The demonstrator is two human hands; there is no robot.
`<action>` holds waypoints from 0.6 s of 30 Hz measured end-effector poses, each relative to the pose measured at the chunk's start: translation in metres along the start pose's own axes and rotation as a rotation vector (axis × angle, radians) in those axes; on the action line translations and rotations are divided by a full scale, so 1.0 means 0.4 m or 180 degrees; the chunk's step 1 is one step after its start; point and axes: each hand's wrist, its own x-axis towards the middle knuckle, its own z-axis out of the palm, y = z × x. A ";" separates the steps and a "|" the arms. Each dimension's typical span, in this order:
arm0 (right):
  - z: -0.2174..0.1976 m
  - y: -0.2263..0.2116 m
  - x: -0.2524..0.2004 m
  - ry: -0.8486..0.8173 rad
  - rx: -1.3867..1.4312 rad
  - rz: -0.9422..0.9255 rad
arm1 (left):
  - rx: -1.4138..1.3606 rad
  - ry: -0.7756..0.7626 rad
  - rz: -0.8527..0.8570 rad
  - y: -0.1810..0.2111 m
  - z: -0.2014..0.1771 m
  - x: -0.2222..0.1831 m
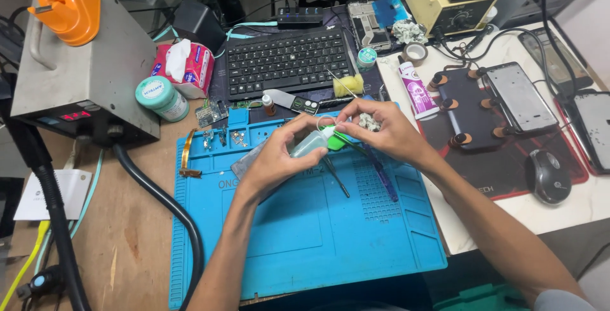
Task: Using a heat gun and tweezers to repair or modify components on a mobile phone circuit board
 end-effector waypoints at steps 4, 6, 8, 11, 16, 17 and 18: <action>-0.007 0.000 0.004 -0.0007 0.0074 0.0062 | -0.0073 0.0007 -0.0084 0.009 0.005 0.008; -0.010 0.009 0.006 -0.0054 0.0153 0.0126 | -0.0120 0.0004 -0.0052 -0.001 0.005 0.016; -0.014 0.010 0.004 -0.0097 0.0226 0.0173 | -0.0103 0.0002 -0.0059 -0.004 0.010 0.016; -0.019 0.001 0.003 -0.0173 0.0349 0.0241 | -0.0064 -0.0028 -0.0089 -0.002 0.010 0.016; -0.030 -0.002 0.007 -0.0266 0.0536 0.0315 | -0.0048 -0.0108 -0.0117 -0.024 0.006 0.011; -0.032 -0.003 0.009 -0.0312 0.0582 0.0329 | -0.0097 -0.0134 -0.0142 -0.022 0.005 0.008; -0.035 -0.004 0.010 -0.0359 0.0628 0.0342 | -0.0145 -0.0161 -0.0168 -0.019 0.005 0.005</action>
